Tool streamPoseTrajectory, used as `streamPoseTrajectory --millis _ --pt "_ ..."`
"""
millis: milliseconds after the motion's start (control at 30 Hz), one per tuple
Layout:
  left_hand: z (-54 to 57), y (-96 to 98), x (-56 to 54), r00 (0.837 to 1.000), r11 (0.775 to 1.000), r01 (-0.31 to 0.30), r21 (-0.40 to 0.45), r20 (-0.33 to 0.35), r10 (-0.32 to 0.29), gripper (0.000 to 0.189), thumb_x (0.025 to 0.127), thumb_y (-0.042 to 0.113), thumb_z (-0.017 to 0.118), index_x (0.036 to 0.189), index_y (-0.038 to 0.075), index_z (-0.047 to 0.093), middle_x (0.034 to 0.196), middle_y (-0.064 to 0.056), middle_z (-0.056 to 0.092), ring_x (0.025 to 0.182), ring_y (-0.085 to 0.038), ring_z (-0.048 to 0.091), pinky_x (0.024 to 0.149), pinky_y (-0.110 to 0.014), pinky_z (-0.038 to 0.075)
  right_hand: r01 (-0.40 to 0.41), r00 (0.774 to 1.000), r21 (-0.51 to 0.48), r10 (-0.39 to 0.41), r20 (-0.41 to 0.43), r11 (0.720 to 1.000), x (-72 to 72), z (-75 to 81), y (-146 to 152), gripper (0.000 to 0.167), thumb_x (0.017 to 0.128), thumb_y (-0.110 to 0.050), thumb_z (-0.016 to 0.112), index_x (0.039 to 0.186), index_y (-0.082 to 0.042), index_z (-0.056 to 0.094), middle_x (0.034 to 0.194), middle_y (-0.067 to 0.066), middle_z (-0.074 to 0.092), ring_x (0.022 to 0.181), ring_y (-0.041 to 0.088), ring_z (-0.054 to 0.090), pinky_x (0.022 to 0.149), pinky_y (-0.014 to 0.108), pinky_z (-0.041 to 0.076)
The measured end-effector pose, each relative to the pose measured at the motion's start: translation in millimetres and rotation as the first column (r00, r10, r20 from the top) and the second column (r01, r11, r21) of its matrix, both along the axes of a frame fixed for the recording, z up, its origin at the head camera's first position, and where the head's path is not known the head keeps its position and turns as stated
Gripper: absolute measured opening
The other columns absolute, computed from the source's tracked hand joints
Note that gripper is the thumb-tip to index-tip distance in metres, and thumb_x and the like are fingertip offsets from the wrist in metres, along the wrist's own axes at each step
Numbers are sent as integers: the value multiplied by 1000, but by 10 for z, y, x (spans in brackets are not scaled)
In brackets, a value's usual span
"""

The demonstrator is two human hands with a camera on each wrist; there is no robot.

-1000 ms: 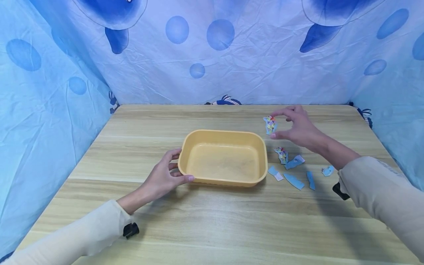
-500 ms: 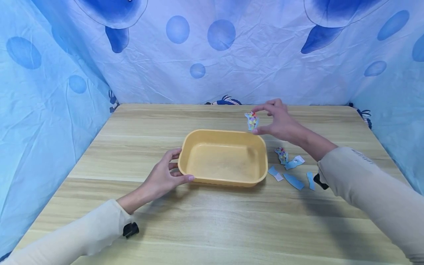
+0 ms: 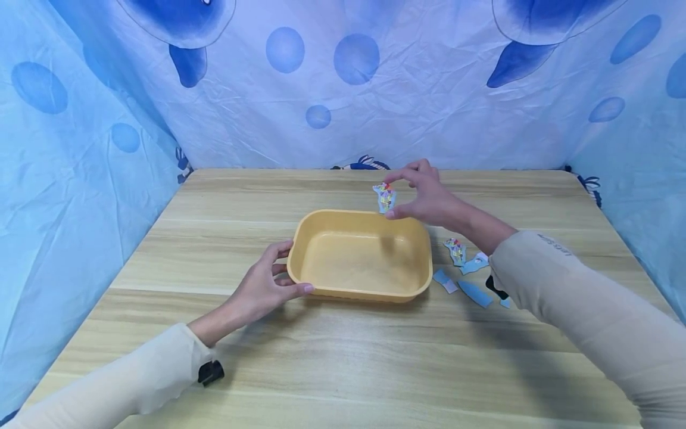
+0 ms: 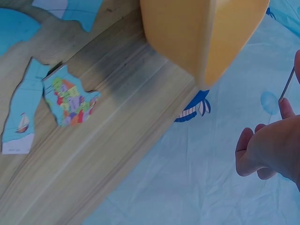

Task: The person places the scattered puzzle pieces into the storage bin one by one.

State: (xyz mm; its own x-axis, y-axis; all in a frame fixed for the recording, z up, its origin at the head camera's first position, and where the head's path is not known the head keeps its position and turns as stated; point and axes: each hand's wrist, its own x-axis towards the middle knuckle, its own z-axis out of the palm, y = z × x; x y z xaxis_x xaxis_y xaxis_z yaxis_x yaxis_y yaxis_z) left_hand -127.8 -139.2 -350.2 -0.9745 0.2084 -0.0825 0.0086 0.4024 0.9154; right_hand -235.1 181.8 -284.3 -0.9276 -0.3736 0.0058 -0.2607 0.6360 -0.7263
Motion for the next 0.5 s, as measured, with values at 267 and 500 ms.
streamPoseTrajectory --millis 267,500 --pt "2 -10 -6 1000 1000 0 -14 -5 0 93 68 18 89 144 13 34 139 -10 43 112 -29 60 85 -29 57 -20 1000 -9 20 -1 1000 -23 21 -180 61 78 -20 82 133 -14 56 139 14 25 122 36 30 95 53 35" --pt "10 -2 -16 1000 1000 -1 -3 -2 1 93 68 17 89 143 13 35 138 -10 44 112 -29 60 85 -28 57 -50 999 -27 51 10 998 -77 9 -309 60 77 -17 82 131 -18 57 135 11 27 122 33 29 98 52 35"
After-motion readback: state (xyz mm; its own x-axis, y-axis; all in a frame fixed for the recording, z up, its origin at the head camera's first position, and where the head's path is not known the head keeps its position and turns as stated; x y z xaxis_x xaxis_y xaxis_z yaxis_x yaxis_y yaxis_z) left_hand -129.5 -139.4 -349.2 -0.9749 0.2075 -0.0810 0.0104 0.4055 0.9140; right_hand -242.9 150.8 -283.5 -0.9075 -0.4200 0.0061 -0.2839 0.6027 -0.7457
